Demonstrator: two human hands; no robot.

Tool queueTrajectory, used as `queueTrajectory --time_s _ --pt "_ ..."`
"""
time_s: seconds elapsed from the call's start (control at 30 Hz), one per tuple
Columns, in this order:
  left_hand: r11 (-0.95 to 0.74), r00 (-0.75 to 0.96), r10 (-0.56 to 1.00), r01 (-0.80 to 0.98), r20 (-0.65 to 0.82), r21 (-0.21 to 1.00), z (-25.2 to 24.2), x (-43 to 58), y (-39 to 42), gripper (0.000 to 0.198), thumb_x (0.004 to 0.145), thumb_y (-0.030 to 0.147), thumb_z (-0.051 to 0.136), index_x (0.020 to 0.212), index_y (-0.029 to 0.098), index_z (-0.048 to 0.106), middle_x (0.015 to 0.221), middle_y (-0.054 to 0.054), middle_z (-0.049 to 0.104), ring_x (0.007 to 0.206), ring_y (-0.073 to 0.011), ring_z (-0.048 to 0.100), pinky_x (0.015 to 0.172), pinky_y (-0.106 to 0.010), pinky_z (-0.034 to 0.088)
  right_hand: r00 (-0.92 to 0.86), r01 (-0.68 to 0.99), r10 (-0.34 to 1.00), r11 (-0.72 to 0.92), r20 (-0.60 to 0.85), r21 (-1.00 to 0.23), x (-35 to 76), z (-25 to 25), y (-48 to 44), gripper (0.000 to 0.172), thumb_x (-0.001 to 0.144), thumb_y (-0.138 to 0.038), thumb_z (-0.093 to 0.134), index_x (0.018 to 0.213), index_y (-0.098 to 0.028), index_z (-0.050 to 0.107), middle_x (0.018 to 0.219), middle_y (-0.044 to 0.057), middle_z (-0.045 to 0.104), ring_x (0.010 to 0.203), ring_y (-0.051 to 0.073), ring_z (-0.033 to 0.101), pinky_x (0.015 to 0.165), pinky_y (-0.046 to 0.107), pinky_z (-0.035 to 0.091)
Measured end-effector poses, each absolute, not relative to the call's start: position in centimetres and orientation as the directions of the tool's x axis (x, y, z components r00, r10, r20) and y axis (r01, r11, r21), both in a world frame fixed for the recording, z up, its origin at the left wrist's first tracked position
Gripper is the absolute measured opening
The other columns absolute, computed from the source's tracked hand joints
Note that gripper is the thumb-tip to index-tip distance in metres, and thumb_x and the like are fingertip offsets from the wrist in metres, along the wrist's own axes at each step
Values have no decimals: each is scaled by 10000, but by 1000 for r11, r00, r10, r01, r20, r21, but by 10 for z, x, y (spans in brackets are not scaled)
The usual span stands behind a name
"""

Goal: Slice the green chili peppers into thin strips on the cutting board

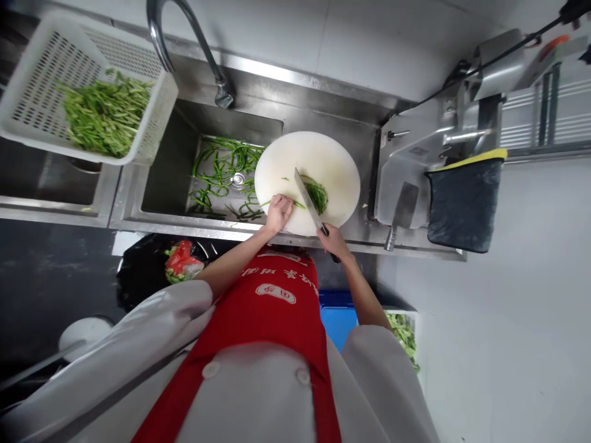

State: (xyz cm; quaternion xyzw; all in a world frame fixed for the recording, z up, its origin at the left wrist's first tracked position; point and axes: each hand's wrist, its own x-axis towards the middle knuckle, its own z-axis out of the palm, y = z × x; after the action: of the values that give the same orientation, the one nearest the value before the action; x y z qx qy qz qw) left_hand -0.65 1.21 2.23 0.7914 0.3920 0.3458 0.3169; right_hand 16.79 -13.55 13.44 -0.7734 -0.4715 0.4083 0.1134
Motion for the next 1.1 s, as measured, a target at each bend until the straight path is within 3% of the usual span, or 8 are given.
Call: queueTrajectory --time_s 0.17,0.53,0.93,1.1 --pt "-565 545 783 423 299 708 10 14 6 217 1001 281 451 961 213 653 1004 -97 603 986 -243 525 890 -423 490 155 812 891 -361 -428 -458 176 143 -132 336 1013 -364 423 1152 -164 655 999 102 736 931 215 676 822 264 454" --pt "-593 590 762 470 266 654 8 14 2 255 1004 236 428 1047 172 671 1019 -105 624 980 -246 522 903 -424 482 -2 911 870 -202 -493 -360 194 136 -111 317 1045 -334 371 1118 -176 636 932 95 738 834 200 667 718 245 370" --pt "-608 587 759 486 282 628 -6 13 0 267 1017 254 415 1074 172 663 1032 -108 632 991 -234 550 907 -416 502 -113 860 890 -135 -442 -492 206 128 -82 290 1019 -360 407 975 -183 634 823 74 697 742 189 619 655 248 358" --pt "-599 571 768 481 289 640 -3 9 1 276 1020 259 407 1057 174 666 1024 -108 628 993 -232 562 901 -428 502 -104 789 885 -204 -453 -579 207 121 -73 279 998 -356 423 903 -188 625 725 39 647 690 175 595 635 238 383"
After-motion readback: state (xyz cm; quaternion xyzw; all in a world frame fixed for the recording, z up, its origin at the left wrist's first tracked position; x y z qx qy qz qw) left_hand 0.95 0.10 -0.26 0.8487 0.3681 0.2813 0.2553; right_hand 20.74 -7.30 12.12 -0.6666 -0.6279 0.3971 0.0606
